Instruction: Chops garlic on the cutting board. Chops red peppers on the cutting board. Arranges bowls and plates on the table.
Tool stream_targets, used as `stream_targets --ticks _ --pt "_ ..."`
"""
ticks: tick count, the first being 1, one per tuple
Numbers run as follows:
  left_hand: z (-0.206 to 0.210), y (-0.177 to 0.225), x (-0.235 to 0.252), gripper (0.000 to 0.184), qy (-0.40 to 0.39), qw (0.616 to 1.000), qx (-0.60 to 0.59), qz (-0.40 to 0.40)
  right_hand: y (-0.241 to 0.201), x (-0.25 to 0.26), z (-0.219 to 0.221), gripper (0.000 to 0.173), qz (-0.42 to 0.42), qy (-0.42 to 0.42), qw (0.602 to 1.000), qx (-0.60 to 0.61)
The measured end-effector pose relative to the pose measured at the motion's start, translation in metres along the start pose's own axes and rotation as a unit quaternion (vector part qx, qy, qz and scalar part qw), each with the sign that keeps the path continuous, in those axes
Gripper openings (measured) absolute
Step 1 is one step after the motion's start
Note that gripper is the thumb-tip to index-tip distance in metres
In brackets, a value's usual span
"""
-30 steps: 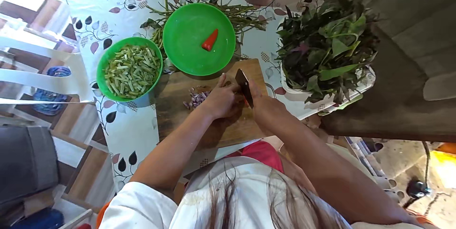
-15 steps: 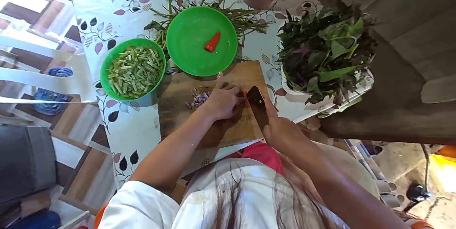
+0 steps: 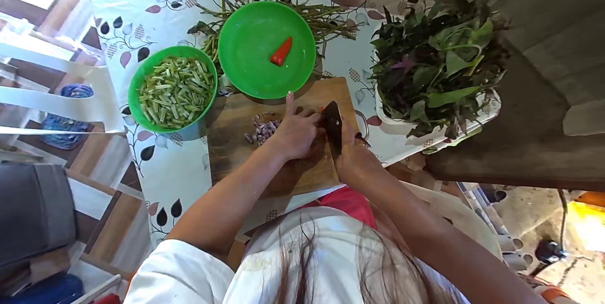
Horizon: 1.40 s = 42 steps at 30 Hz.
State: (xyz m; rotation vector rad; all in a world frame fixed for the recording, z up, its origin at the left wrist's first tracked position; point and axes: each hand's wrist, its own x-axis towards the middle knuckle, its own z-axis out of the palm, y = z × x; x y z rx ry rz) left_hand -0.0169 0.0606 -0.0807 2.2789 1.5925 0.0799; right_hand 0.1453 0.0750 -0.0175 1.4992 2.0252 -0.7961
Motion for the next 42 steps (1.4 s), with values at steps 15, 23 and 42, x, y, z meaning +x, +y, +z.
stream_targets --ticks 15,23,42 --pt "-0.007 0.010 0.004 0.037 -0.015 0.997 0.010 -0.080 0.063 -0.014 0.020 0.084 -0.089 0.005 0.978 0.189" --pt "-0.005 0.021 -0.004 0.031 -0.019 0.998 -0.002 -0.051 0.062 -0.009 0.020 0.082 -0.085 0.014 0.976 0.200" --pt "-0.003 0.010 0.022 0.056 0.064 0.988 -0.096 -0.101 0.105 -0.010 -0.004 0.082 -0.154 0.128 0.872 0.447"
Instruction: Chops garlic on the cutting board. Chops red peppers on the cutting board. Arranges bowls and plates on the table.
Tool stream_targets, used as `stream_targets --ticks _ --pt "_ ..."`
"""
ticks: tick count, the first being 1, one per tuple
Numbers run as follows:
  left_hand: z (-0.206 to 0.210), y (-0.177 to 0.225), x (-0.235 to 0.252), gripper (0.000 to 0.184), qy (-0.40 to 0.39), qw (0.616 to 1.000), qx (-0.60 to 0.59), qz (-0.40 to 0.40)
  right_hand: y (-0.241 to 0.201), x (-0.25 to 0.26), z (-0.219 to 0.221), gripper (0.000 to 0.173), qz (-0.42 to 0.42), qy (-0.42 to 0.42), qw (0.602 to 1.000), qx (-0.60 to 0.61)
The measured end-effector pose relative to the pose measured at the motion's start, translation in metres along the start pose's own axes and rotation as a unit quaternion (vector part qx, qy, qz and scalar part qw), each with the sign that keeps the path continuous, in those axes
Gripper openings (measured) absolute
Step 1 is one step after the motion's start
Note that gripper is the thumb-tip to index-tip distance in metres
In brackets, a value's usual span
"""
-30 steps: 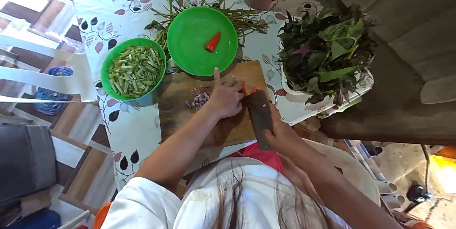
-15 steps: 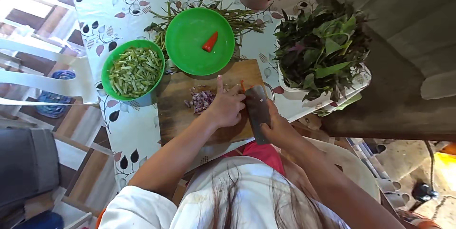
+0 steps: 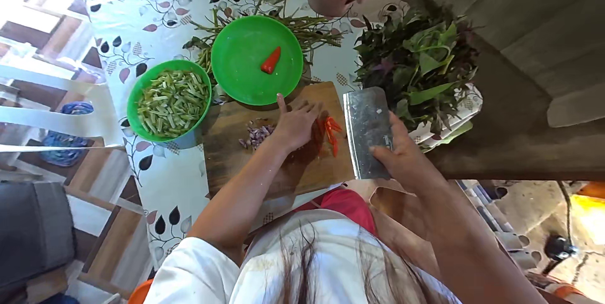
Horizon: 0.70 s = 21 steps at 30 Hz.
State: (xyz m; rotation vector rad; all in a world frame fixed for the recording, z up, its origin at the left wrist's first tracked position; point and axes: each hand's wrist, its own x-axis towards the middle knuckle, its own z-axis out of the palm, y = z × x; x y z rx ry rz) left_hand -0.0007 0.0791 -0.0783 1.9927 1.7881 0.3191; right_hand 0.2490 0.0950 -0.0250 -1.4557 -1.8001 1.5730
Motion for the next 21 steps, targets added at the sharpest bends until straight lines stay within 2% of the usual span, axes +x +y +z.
stream_targets --ticks 2,5,8,10,12,14,16,18,21 --pt "0.005 0.007 -0.001 0.059 -0.014 1.000 -0.012 0.007 0.005 0.002 0.004 0.082 0.008 0.016 0.999 -0.041" --pt "0.003 0.015 -0.011 0.061 -0.045 0.998 -0.041 0.027 0.006 0.003 0.009 0.083 0.045 0.020 0.983 -0.174" --pt "0.004 0.003 -0.021 0.053 0.050 0.996 -0.047 0.058 -0.007 0.004 0.015 0.081 0.103 -0.007 0.950 -0.295" --pt "0.003 -0.008 -0.024 0.040 0.125 0.990 -0.013 0.061 -0.017 0.004 0.021 0.080 0.128 -0.031 0.923 -0.362" --pt "-0.001 -0.014 -0.027 0.033 0.107 0.993 0.017 0.046 -0.025 0.004 0.028 0.080 0.140 -0.052 0.896 -0.417" --pt "0.002 -0.015 -0.029 0.043 0.050 0.997 0.050 0.037 -0.033 0.003 0.035 0.078 0.150 -0.072 0.869 -0.465" --pt "0.010 -0.015 -0.029 0.054 0.029 0.996 0.066 0.047 -0.039 0.002 0.040 0.077 0.164 -0.089 0.853 -0.488" --pt "0.019 -0.015 -0.029 0.058 0.035 0.995 0.069 0.056 -0.040 0.002 0.043 0.076 0.163 -0.092 0.854 -0.485" --pt "0.026 -0.020 -0.030 0.042 0.079 0.991 0.064 0.082 -0.038 0.001 0.041 0.076 0.148 -0.088 0.874 -0.454"
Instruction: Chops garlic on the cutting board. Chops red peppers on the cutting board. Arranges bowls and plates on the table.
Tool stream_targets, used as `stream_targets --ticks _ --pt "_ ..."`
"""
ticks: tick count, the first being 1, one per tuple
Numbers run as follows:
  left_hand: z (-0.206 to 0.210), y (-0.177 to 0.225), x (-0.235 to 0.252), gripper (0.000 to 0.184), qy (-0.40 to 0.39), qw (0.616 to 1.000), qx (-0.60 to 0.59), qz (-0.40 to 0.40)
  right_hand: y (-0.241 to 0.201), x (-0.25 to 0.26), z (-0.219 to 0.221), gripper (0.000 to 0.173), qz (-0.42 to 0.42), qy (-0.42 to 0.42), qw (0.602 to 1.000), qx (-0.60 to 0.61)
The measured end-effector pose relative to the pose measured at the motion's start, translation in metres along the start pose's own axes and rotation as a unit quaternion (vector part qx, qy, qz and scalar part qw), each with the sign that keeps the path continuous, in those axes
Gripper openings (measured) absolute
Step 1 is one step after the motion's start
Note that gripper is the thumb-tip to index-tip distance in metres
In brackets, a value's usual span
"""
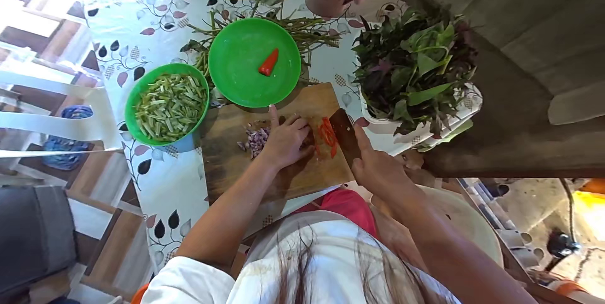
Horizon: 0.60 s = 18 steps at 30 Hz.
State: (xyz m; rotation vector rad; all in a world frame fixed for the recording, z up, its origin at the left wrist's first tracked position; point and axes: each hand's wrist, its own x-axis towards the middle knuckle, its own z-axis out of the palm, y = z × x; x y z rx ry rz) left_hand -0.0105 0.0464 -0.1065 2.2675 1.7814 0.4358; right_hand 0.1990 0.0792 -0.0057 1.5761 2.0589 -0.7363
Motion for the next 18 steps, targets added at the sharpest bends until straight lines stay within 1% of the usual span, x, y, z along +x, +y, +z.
stream_targets --ticks 2,4,6,8,10,13,16,18 --pt "0.003 -0.003 -0.003 0.027 0.038 0.999 -0.002 0.026 0.005 -0.001 -0.002 0.076 -0.013 0.014 0.999 0.027" --pt "0.003 -0.006 -0.004 0.021 0.045 0.998 -0.007 0.042 0.013 0.001 -0.001 0.076 -0.031 0.046 0.997 0.048" --pt "0.002 -0.008 -0.003 0.020 0.049 0.998 -0.011 0.049 0.018 0.006 -0.001 0.077 -0.030 0.062 0.996 0.059" --pt "0.002 -0.008 -0.002 0.020 0.065 0.997 -0.022 0.047 0.019 0.009 -0.004 0.078 -0.021 0.059 0.997 0.049" --pt "0.001 -0.005 0.000 0.014 0.082 0.995 -0.033 0.043 0.016 0.011 -0.006 0.078 -0.014 0.047 0.999 0.024" --pt "-0.006 0.001 0.005 0.008 0.063 0.997 -0.039 0.022 0.014 0.012 -0.005 0.077 -0.013 0.043 0.999 0.000" --pt "-0.013 0.012 0.013 0.009 0.047 0.998 -0.040 -0.002 0.024 0.008 -0.006 0.075 -0.025 0.096 0.995 0.030" --pt "-0.015 0.020 0.020 0.014 0.039 0.999 -0.025 -0.021 0.039 0.005 -0.008 0.076 -0.055 0.147 0.984 0.086"
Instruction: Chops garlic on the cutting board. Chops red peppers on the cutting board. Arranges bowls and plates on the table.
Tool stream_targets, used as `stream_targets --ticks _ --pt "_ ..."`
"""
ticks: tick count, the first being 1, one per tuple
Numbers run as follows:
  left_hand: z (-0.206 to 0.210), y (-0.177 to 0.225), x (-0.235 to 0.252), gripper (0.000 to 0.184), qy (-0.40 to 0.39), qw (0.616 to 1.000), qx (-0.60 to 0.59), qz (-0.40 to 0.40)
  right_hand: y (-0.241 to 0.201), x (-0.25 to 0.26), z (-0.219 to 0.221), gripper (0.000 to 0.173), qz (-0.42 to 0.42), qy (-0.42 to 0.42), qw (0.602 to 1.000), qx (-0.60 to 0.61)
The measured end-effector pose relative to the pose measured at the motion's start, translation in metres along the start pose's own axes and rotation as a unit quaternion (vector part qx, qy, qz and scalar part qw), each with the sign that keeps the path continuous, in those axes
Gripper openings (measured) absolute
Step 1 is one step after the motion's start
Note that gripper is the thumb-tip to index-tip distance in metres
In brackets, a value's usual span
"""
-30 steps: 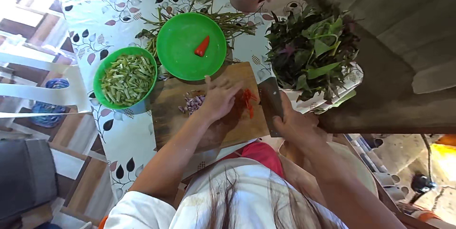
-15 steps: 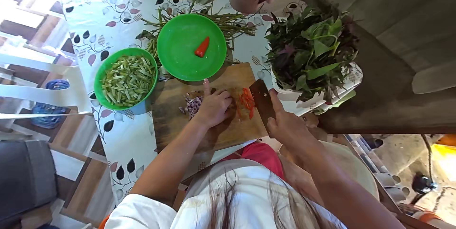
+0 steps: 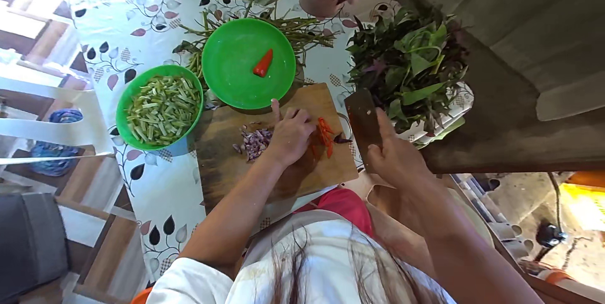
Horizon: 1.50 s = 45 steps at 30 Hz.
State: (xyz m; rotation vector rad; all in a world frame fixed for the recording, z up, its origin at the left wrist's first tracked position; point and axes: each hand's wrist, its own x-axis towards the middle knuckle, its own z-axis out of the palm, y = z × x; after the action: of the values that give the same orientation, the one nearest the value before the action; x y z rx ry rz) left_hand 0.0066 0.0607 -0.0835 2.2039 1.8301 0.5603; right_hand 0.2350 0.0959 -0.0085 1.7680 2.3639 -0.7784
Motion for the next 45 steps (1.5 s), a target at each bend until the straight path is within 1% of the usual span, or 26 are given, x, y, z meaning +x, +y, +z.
stream_targets --ticks 1,2,3,5,6,8,10,11,12,14,16,19,21,23,25,27,29,31,33,35,37,39,40,41,42,45 --pt "-0.001 0.005 0.004 0.017 -0.011 1.000 0.024 -0.016 0.007 -0.002 -0.003 0.077 -0.015 0.027 0.999 0.035" --pt "-0.005 0.011 0.009 0.022 -0.043 0.997 0.047 -0.041 0.013 -0.003 -0.005 0.078 -0.031 0.053 0.996 0.071" --pt "-0.013 0.017 0.014 0.027 -0.094 0.990 0.068 -0.075 0.019 -0.004 -0.006 0.079 -0.050 0.078 0.990 0.110" --pt "-0.026 0.024 0.021 0.026 -0.152 0.978 0.090 -0.114 0.027 -0.005 -0.006 0.080 -0.080 0.101 0.972 0.198" --pt "-0.031 0.025 0.024 0.024 -0.161 0.975 0.092 -0.123 0.030 -0.005 -0.006 0.080 -0.093 0.103 0.961 0.241" --pt "-0.037 0.025 0.027 0.030 -0.155 0.975 0.099 -0.127 0.035 -0.006 0.001 0.080 -0.107 0.115 0.934 0.320" --pt "-0.032 0.027 0.030 0.024 -0.141 0.980 0.090 -0.107 0.039 -0.008 0.006 0.080 -0.093 0.124 0.909 0.388" --pt "-0.024 0.028 0.032 0.021 -0.130 0.985 0.077 -0.079 0.042 -0.008 0.008 0.080 -0.089 0.129 0.900 0.407" --pt "-0.016 0.032 0.035 0.023 -0.124 0.990 0.059 -0.047 0.045 -0.009 0.009 0.082 -0.082 0.134 0.894 0.419" --pt "0.002 0.043 0.042 0.025 -0.137 0.990 0.032 -0.003 0.051 -0.012 0.009 0.084 -0.062 0.138 0.885 0.441" --pt "0.016 0.054 0.049 0.023 -0.149 0.988 0.031 0.009 0.058 -0.013 0.010 0.084 -0.057 0.140 0.870 0.470" --pt "0.026 0.058 0.053 0.017 -0.130 0.991 0.033 0.021 0.064 -0.019 0.008 0.086 -0.026 0.125 0.822 0.554" --pt "0.025 0.056 0.055 0.015 -0.134 0.990 0.022 0.024 0.064 -0.025 0.007 0.082 0.001 0.121 0.779 0.615" --pt "0.015 0.058 0.064 0.016 -0.129 0.992 -0.007 0.018 0.064 -0.031 0.006 0.075 0.012 0.130 0.732 0.669" --pt "-0.003 0.064 0.081 0.015 -0.078 0.994 -0.070 0.021 0.066 -0.038 0.003 0.069 0.016 0.146 0.699 0.700" --pt "-0.024 0.075 0.108 0.014 -0.001 0.993 -0.100 0.058 0.070 -0.045 -0.001 0.066 0.012 0.155 0.686 0.711" --pt "-0.050 0.091 0.142 0.016 0.037 0.989 -0.111 0.088 0.077 -0.048 -0.004 0.064 0.002 0.148 0.666 0.731" --pt "-0.070 0.109 0.175 0.017 0.063 0.986 -0.107 0.110 0.083 -0.049 -0.004 0.058 -0.015 0.133 0.629 0.766" --pt "-0.081 0.124 0.204 0.017 0.075 0.986 -0.096 0.116 0.090 -0.047 -0.003 0.045 -0.056 0.094 0.572 0.813" --pt "-0.082 0.134 0.228 0.017 0.063 0.990 -0.077 0.101 0.095 -0.044 -0.003 0.037 -0.102 0.035 0.511 0.853" --pt "-0.081 0.140 0.246 0.021 -0.005 0.997 -0.026 0.068 0.098 -0.039 -0.001 0.040 -0.147 -0.024 0.438 0.887" --pt "-0.081 0.140 0.257 0.027 -0.084 0.995 0.029 0.040 0.100 -0.033 0.000 0.046 -0.180 -0.076 0.380 0.904" --pt "-0.082 0.139 0.259 0.029 -0.101 0.994 0.036 0.034 0.100 -0.031 0.000 0.047 -0.192 -0.098 0.358 0.909" --pt "-0.086 0.135 0.257 0.030 -0.097 0.994 0.032 0.036 0.100 -0.029 0.000 0.048 -0.198 -0.112 0.342 0.912" --pt "-0.090 0.129 0.253 0.030 -0.068 0.996 0.020 0.047 0.099 -0.027 0.000 0.048 -0.200 -0.124 0.331 0.914" --pt "-0.105 0.103 0.216 0.027 0.056 0.993 -0.080 0.069 0.093 -0.022 0.003 0.050 -0.172 -0.156 0.281 0.931"
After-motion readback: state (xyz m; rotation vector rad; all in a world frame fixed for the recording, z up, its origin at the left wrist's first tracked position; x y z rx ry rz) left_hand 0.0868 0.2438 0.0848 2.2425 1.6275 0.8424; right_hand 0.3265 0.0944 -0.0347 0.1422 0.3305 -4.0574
